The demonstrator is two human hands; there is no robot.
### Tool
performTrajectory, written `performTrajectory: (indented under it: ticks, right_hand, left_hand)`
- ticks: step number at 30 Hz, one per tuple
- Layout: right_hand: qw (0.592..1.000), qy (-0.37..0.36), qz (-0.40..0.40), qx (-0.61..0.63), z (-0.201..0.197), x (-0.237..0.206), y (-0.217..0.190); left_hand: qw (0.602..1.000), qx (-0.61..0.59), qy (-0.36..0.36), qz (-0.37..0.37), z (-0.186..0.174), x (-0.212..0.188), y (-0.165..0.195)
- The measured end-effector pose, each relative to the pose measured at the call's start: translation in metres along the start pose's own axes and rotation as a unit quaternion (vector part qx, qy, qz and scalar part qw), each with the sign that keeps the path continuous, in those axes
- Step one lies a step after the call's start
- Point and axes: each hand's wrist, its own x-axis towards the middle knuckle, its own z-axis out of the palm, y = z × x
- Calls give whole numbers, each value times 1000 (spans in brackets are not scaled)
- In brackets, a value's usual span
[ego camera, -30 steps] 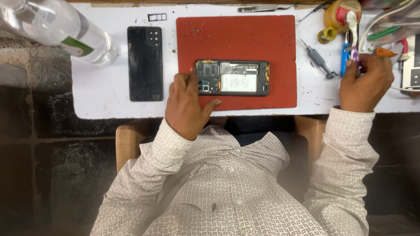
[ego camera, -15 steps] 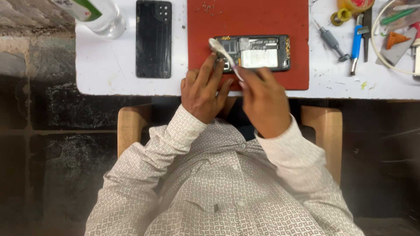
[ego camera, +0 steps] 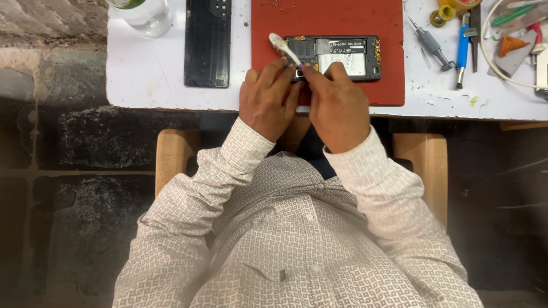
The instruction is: The person disassembles a mobile phone, removes the battery, and uses a small brush to clean the internal components. They then use a screwdriver to adjust screws on the phone's internal frame.
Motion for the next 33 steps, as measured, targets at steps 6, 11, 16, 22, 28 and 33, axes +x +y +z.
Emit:
performTrajectory:
  ticks: [6, 11, 16, 22, 28, 33]
  right_hand:
    - [990, -10, 62, -123, -52, 2, 60]
    - [1000, 23, 0, 11, -4, 4, 27]
    - [999, -35, -28, 13, -34, 1, -25]
    - [995, -47, 35, 85, -87, 21, -20]
    - [997, -59, -15, 38, -56, 6, -40]
    - [987, 6, 118, 108, -71, -37, -18]
  left_hand:
    - [999, -47, 4, -8, 5, 1, -3]
    - [995, -89, 7, -51, 12, -4, -8]
    - [991, -114, -3, -75, 20, -7, -16]
    - [986, -144, -69, -54, 17, -1, -26]
    - [984, -152, -84, -50, 8, 3, -28]
    - [980, -142, -129, -52, 5, 5, -28]
